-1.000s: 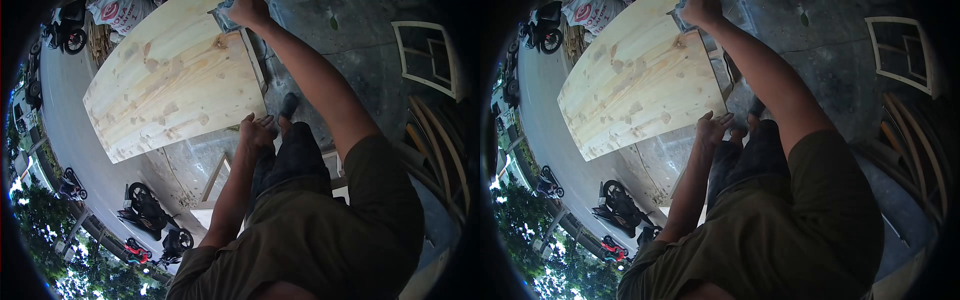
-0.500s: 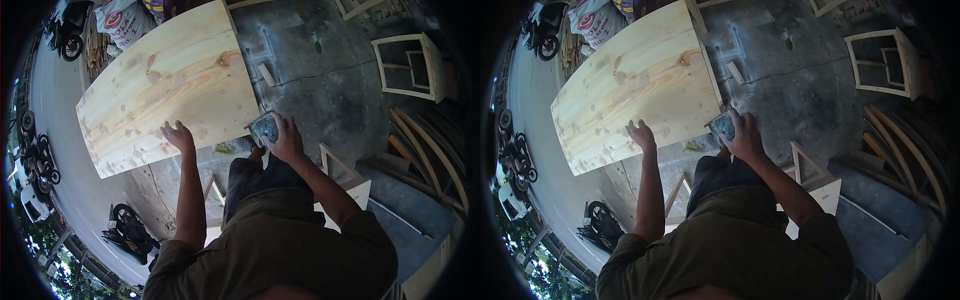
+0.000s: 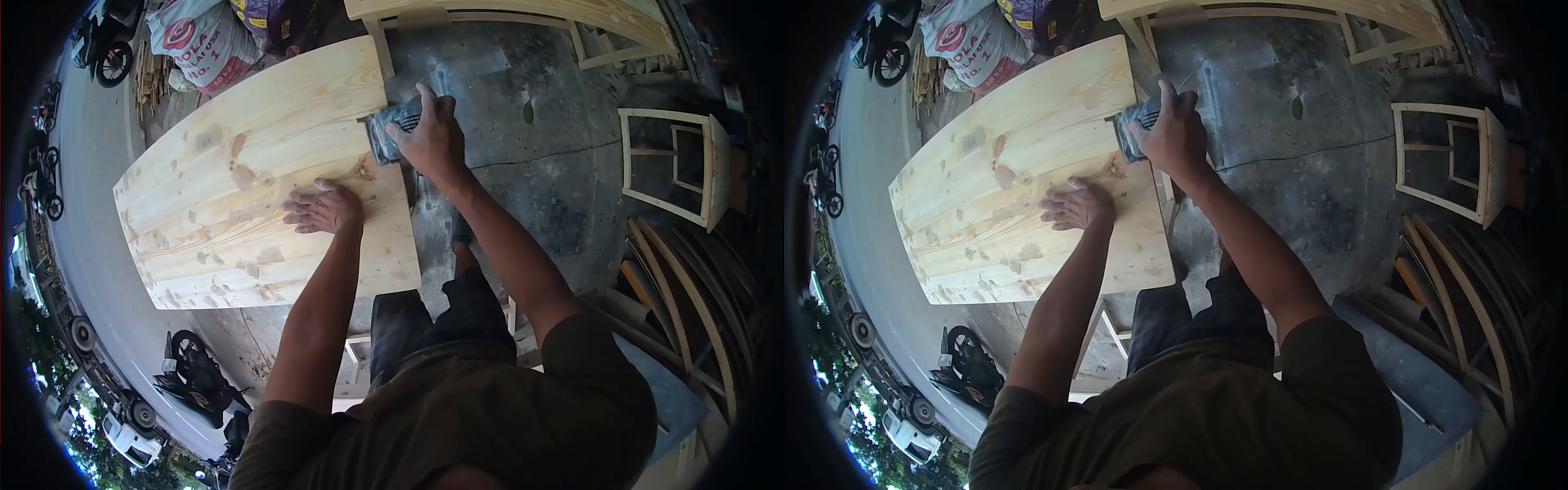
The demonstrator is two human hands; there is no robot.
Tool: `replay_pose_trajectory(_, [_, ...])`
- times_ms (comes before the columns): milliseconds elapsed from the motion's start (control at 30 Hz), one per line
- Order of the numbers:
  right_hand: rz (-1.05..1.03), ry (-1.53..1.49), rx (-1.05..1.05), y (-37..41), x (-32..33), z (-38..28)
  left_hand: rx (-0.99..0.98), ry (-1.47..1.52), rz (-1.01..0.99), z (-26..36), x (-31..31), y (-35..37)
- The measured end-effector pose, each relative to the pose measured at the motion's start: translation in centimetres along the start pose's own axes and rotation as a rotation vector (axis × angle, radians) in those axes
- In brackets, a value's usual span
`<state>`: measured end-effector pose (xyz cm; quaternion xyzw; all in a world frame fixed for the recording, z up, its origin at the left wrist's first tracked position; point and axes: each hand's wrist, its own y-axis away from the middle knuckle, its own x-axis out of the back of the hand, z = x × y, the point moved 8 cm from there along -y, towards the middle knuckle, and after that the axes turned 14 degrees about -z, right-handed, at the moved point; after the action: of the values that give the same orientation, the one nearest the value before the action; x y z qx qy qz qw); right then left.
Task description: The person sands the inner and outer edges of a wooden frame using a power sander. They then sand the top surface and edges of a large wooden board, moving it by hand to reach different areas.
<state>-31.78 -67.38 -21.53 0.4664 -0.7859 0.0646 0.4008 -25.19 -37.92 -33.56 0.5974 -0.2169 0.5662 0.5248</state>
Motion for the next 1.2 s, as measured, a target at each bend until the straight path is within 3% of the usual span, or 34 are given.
replay_pose_trajectory(100, [-0.006, -0.021, -0.04, -9.1, 1.5, 0.3, 0.02, -0.025, 0.0, 0.5, 0.1, 0.0])
replay_pose_trajectory(233, [0.151, -0.127, 0.164, -20.1, 3.3, 1.7, 0.042, -0.067, -0.017, 0.6, 0.0, 0.0])
replay_pose_trajectory(333, [0.067, -0.429, 0.099, -26.0, 3.1, 5.0, 0.06, -0.076, -0.033, 1.6, 0.8, 1.0])
replay_pose_trajectory(433, [-0.325, -0.852, 0.072, -23.7, 0.5, 7.9, 0.063, -0.12, -0.014, 1.8, 0.9, 0.9])
replay_pose_trajectory(467, [-0.163, -0.677, 0.229, -21.0, 1.1, 8.6, 0.062, -0.132, -0.002, 1.9, 0.8, 0.8])
replay_pose_trajectory(567, [-0.361, -0.939, 0.081, -12.4, -4.2, 13.6, 0.057, -0.176, 0.018, 1.4, 0.8, 0.9])
replay_pose_trajectory(733, [-0.396, -1.031, -0.039, 2.2, -10.1, 18.9, -0.003, -0.199, 0.067, 1.9, 0.5, 0.6])
replay_pose_trajectory(833, [-0.285, -1.2, -0.019, -1.0, -10.9, 19.0, -0.014, -0.209, 0.082, 1.7, 0.5, 0.4])
replay_pose_trajectory(1033, [-0.195, -1.104, 0.104, -19.3, -5.1, 13.8, -0.03, -0.24, 0.103, 2.0, 0.7, 0.5])
replay_pose_trajectory(1200, [-0.213, -0.966, 0.223, -24.9, -4.0, 13.0, -0.039, -0.208, 0.069, 2.0, 0.7, 0.6])
